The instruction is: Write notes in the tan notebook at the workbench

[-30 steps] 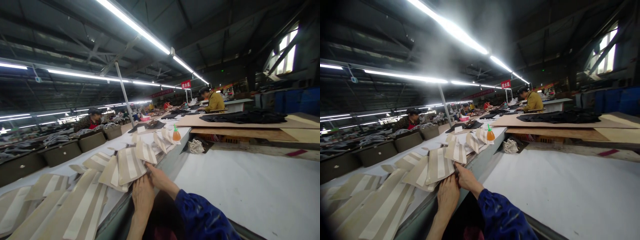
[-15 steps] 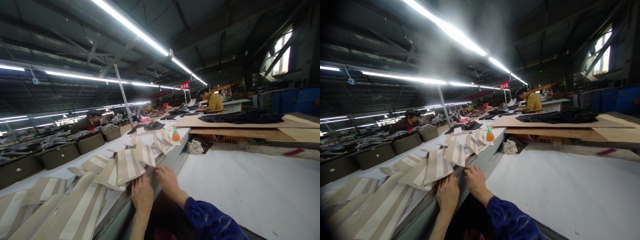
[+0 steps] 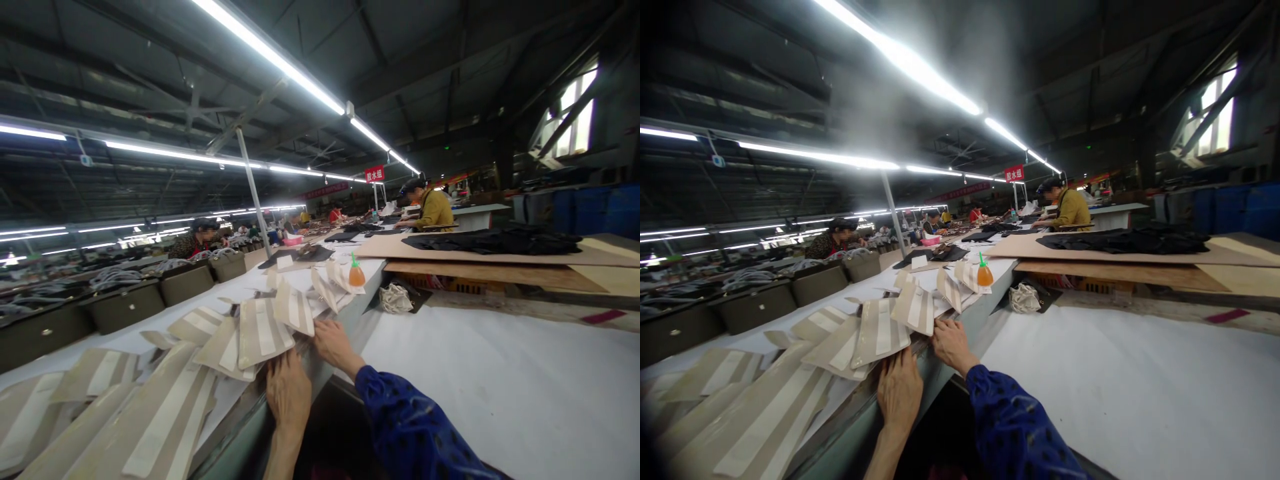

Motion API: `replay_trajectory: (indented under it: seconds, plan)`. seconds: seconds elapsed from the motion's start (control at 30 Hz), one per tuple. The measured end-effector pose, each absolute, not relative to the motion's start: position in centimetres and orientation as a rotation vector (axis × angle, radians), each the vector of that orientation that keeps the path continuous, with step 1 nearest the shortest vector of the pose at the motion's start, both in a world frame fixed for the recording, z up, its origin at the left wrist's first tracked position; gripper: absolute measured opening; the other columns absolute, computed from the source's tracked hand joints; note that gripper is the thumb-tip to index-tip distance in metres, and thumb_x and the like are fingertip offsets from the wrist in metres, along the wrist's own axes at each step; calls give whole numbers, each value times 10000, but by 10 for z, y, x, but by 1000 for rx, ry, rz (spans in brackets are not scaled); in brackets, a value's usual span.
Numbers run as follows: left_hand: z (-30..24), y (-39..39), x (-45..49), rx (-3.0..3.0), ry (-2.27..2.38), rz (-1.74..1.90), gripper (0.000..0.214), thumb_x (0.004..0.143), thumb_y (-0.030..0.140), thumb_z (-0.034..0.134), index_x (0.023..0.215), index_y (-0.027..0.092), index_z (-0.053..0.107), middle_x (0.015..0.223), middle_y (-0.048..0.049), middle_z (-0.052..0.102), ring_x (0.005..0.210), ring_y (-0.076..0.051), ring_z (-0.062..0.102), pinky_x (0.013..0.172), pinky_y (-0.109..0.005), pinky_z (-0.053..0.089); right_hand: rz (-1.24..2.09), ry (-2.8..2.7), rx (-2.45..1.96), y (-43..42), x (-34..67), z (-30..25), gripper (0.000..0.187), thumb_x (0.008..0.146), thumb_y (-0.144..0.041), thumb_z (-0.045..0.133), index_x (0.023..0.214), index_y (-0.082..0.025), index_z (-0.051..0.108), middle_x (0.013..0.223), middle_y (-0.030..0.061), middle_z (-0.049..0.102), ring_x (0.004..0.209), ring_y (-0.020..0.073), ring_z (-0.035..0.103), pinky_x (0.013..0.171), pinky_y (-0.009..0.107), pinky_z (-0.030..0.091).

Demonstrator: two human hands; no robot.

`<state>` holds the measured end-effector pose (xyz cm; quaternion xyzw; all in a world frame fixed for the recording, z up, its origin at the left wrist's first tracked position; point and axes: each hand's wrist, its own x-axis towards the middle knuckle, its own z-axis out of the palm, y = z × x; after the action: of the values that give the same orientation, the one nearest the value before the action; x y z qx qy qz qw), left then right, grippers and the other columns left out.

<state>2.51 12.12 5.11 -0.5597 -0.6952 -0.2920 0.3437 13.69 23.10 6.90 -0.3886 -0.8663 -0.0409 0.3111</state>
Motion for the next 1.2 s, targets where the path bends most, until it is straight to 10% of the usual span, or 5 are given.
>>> replay_trajectory:
  seconds: [1.2]
  plan:
    - [49,122,21,-1454,-1747,-713,411,982,207,333,1254,31,587,1018,-127,696,899,-259,631,788,-370,445,-331,-2454,-1151,259,128,70,190,915,-330,569,937,-150,624,1029,52,616,1057,221,552,915,445,469]
